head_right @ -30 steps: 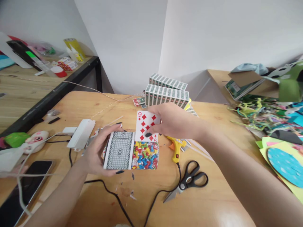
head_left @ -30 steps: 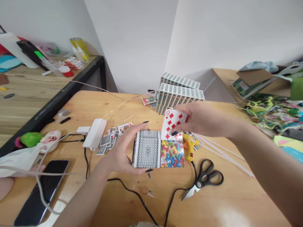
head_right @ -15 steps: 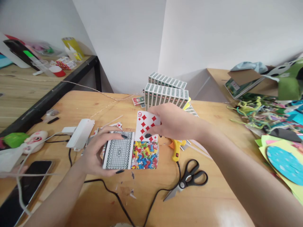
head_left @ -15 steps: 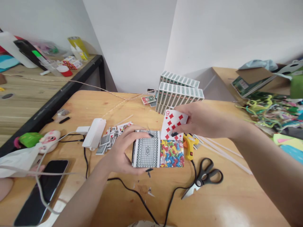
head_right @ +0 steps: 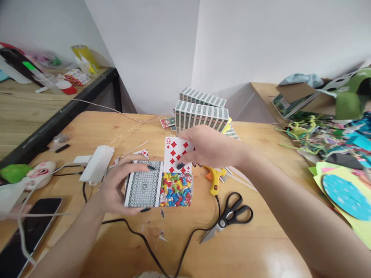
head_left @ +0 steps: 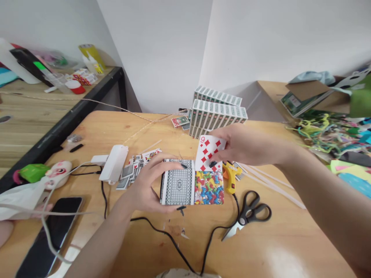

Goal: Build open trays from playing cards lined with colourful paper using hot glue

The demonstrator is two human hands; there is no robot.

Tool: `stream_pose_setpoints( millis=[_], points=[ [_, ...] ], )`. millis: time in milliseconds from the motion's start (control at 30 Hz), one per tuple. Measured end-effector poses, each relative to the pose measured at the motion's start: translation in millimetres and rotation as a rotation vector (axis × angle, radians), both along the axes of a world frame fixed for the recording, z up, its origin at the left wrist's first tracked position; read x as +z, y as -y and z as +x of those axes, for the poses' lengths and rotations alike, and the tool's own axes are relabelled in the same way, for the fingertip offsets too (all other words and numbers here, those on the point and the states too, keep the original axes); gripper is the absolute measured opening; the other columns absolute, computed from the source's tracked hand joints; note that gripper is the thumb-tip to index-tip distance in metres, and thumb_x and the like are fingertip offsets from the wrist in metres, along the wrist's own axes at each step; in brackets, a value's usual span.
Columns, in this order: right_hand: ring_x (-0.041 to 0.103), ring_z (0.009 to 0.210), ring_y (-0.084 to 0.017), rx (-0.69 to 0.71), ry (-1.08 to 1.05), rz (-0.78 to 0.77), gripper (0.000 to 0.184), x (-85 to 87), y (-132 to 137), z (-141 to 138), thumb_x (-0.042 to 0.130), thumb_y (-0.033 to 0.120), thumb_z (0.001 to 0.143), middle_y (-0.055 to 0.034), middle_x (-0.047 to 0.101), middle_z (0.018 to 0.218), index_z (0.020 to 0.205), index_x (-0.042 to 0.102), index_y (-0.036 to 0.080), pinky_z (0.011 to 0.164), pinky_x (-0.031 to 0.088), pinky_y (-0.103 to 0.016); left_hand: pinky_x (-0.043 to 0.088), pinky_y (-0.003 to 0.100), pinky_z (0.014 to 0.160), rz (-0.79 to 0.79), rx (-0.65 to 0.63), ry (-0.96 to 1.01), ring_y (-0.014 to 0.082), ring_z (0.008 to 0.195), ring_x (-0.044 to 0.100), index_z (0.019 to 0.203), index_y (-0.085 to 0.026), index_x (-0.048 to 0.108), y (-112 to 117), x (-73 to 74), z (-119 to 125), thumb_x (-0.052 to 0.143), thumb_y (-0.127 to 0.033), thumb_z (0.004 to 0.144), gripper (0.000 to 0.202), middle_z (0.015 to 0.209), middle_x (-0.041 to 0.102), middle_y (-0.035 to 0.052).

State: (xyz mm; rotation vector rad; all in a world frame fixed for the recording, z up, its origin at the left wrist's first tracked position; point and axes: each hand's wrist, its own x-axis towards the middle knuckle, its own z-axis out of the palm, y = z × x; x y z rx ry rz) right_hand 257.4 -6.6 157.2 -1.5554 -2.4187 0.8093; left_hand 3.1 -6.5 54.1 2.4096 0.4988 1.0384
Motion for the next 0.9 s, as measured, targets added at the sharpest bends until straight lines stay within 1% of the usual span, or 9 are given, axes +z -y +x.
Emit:
stream_pose_setpoints(
  millis=[233,433,567,667,733,767,833,900],
  points=[
    [0.051,0.051,-0.008,0.026,0.012,0.005,0.011,-3.6,-2.4,0.9,0.067,0.021,0.073,0.006,0.058,0.058,0.067,0.059,0.019,0.046,0.036,-0.021,0.048,0.037,0.085,0.011,0.01,-0.01,0.0251,0.102,0.055,0.115,-0.022,0.05,0.7,2.2,-0.4,0.073,-0.035,0.056,0.064,0.111,0.056,0.0096],
    [0.051,0.053,-0.008,0.043,-0.002,0.0,0.011,-2.1,-2.2,1.0,0.068,0.022,0.074,0.0061,0.059,0.059,0.069,0.059,0.018,0.048,0.036,-0.021,0.048,0.037,0.086,0.009,0.003,-0.015,0.025,0.103,0.055,0.114,-0.022,0.05,1.7,3.4,0.4,0.073,-0.034,0.056,0.063,0.11,0.055,0.0094],
    [0.052,0.055,-0.009,0.073,-0.02,-0.012,0.012,-1.5,-4.2,0.5,0.068,0.023,0.073,0.006,0.059,0.06,0.068,0.058,0.018,0.051,0.037,-0.022,0.048,0.037,0.086,-0.009,0.027,-0.032,0.0254,0.103,0.055,0.114,-0.023,0.05,1.7,2.5,-0.9,0.073,-0.035,0.057,0.063,0.111,0.055,0.0096],
    [0.054,0.057,-0.01,0.055,-0.04,-0.023,0.01,-3.5,-4.2,0.2,0.068,0.022,0.073,0.0057,0.061,0.062,0.069,0.059,0.019,0.052,0.038,-0.022,0.048,0.038,0.086,-0.021,0.028,-0.041,0.0255,0.102,0.055,0.114,-0.023,0.05,0.9,0.8,-2.8,0.073,-0.035,0.056,0.064,0.112,0.055,0.0101],
    [0.056,0.058,-0.01,0.022,-0.05,0.022,0.007,-5.4,-0.5,-0.9,0.067,0.022,0.074,0.0052,0.062,0.063,0.072,0.061,0.02,0.052,0.038,-0.022,0.048,0.039,0.086,-0.028,0.034,-0.033,0.0259,0.103,0.055,0.115,-0.023,0.05,0.1,-0.4,-3.6,0.073,-0.036,0.057,0.063,0.112,0.055,0.0103],
    [0.056,0.059,-0.01,0.005,-0.051,0.072,0.006,-6.4,3.1,-2.1,0.066,0.022,0.075,0.0049,0.062,0.064,0.072,0.061,0.02,0.052,0.039,-0.022,0.048,0.039,0.086,-0.028,0.04,-0.022,0.0262,0.103,0.055,0.114,-0.023,0.051,-0.4,-0.7,-3.7,0.073,-0.036,0.057,0.063,0.111,0.055,0.0102],
    [0.056,0.058,-0.01,-0.03,-0.046,0.214,0.007,-8.2,13.5,-5.3,0.063,0.02,0.078,0.0041,0.062,0.064,0.071,0.061,0.02,0.053,0.039,-0.021,0.048,0.04,0.085,-0.027,0.05,-0.003,0.0266,0.103,0.055,0.114,-0.023,0.052,-1.2,-1.0,-3.3,0.073,-0.036,0.057,0.062,0.11,0.056,0.0102],
    [0.053,0.053,-0.008,-0.056,-0.036,0.37,0.012,-10.1,27.3,-9.0,0.058,0.017,0.081,0.0037,0.061,0.06,0.069,0.06,0.019,0.05,0.037,-0.021,0.048,0.04,0.085,-0.028,0.048,0.008,0.0268,0.103,0.055,0.113,-0.023,0.052,-2.0,-0.7,-2.3,0.073,-0.036,0.057,0.062,0.11,0.056,0.0101]
  ],
)
